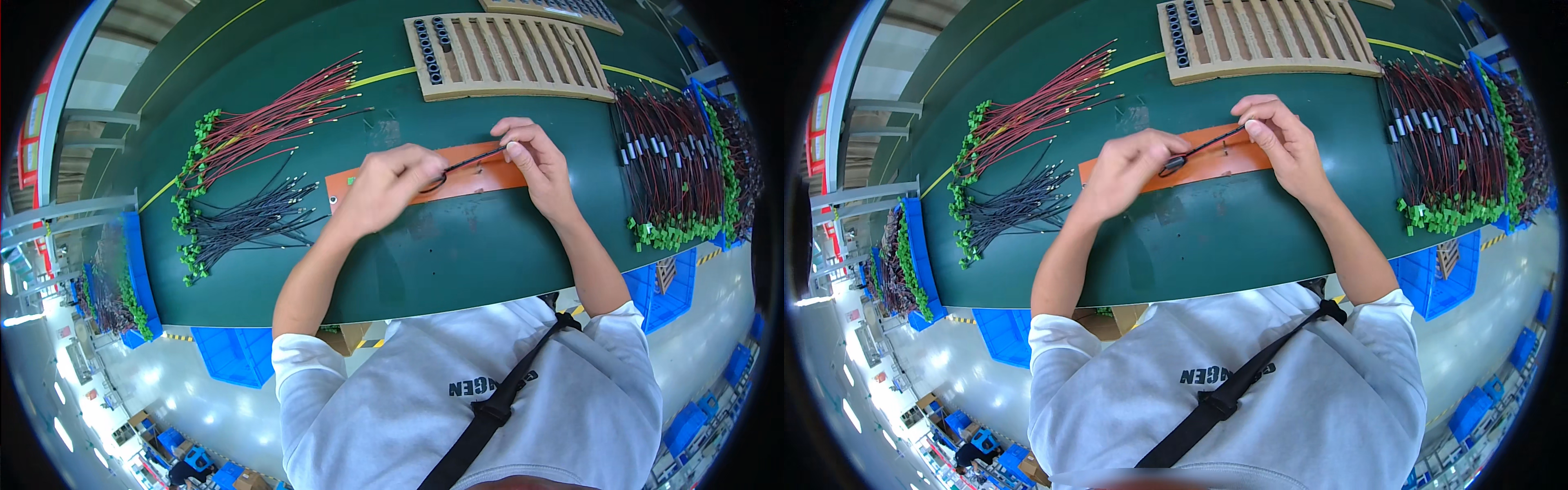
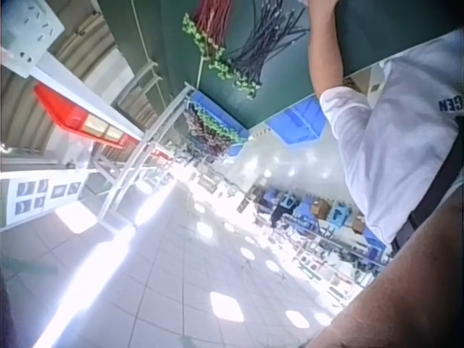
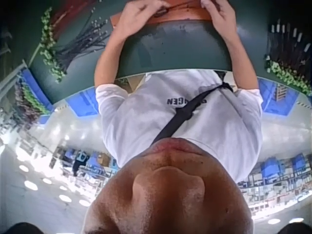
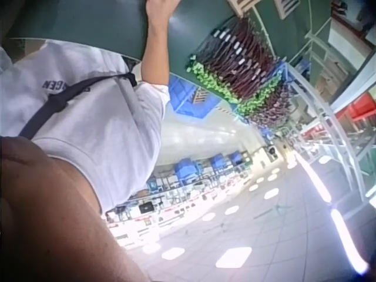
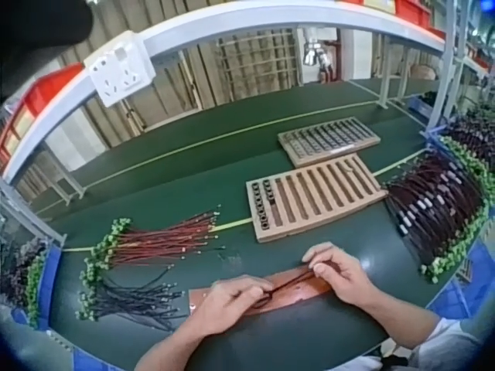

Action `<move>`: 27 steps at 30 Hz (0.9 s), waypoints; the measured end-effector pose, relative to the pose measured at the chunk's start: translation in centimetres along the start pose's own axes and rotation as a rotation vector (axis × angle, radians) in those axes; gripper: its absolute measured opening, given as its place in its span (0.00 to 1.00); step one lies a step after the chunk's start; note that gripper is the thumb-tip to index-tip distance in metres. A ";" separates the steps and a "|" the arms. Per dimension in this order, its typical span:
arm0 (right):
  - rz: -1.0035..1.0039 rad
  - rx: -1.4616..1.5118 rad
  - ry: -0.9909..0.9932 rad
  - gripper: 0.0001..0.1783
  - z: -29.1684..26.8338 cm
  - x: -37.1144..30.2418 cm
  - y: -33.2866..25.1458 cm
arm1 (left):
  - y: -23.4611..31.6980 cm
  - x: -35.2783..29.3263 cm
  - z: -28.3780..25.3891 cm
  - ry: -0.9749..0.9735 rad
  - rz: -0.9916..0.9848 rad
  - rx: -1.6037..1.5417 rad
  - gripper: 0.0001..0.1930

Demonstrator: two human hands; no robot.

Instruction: The person assembles wiring harnesses by attaching connectors to wires and fitting heat shrink tubing onto the components using a manual assembly tool.

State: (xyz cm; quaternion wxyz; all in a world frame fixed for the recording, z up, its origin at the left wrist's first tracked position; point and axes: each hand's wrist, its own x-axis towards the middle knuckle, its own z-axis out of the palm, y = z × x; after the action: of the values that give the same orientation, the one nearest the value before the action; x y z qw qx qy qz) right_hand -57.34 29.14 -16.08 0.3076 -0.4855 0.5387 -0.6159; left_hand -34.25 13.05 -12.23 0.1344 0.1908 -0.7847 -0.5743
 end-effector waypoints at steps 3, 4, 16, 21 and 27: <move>-0.066 0.029 -0.056 0.07 -0.3 0.4 0.1 | -0.3 2.9 -0.1 -0.079 -0.187 -0.327 0.18; -0.066 0.027 -0.049 0.07 -0.3 0.5 0.2 | -0.7 3.4 0.1 -0.100 -0.179 -0.244 0.14; 0.140 0.069 0.039 0.06 0.8 0.2 0.1 | -1.0 2.0 3.4 0.051 -0.054 -0.025 0.07; 0.160 -0.032 0.068 0.11 1.2 0.6 -0.1 | -1.5 2.0 3.2 0.039 -0.047 -0.077 0.07; 0.219 0.004 0.079 0.12 1.3 0.5 -0.4 | -1.6 2.2 2.9 0.000 -0.005 -0.098 0.06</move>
State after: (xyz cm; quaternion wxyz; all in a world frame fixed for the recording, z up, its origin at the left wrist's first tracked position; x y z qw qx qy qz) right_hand -56.26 28.33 -15.63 0.3526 -0.3984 0.5989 -0.5985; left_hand -37.19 14.05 -14.67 0.1423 0.1858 -0.7550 -0.6125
